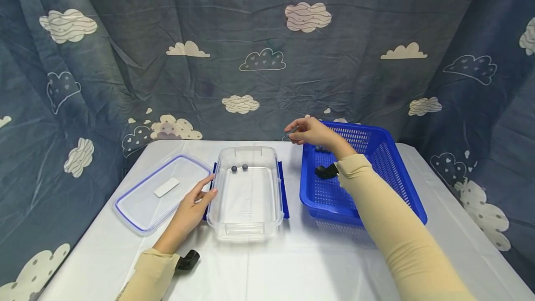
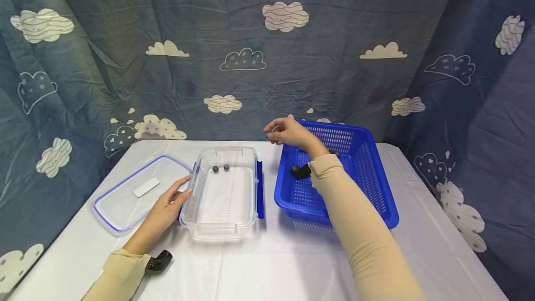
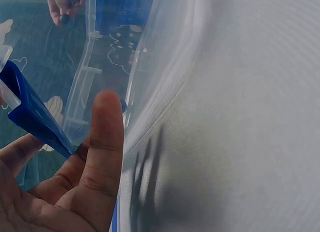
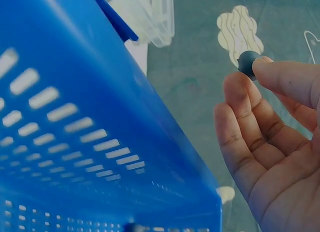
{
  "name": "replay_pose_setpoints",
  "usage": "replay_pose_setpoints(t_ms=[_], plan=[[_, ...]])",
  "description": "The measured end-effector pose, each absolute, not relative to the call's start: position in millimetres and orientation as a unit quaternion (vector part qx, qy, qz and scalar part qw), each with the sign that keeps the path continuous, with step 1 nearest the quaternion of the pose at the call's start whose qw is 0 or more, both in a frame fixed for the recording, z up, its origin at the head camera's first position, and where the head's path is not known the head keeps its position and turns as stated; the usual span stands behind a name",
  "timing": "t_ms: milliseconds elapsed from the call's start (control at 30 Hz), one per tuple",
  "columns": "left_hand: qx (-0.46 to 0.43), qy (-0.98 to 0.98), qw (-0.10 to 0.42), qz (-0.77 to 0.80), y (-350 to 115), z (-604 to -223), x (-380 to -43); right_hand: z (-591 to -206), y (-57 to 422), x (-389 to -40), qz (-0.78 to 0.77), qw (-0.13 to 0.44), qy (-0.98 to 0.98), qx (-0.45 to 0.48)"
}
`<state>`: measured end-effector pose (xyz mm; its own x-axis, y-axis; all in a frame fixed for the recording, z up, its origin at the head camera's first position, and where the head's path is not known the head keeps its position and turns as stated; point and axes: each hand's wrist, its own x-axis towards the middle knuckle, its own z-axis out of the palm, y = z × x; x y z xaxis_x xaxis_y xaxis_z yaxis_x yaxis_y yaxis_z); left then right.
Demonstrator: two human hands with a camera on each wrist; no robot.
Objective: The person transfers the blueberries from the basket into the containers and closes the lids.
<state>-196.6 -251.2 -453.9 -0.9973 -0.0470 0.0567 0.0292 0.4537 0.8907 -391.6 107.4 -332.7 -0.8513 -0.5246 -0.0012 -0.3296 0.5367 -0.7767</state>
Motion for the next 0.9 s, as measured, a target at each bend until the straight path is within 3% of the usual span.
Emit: replay_pose_setpoints(t_ms=[900], plan=[[0.016,-0.856,0.035,-0.515,-251.2,-454.6,-198.7,-342.1,35.6,-380.3,-0.388,0.170,0.861,-0.282]])
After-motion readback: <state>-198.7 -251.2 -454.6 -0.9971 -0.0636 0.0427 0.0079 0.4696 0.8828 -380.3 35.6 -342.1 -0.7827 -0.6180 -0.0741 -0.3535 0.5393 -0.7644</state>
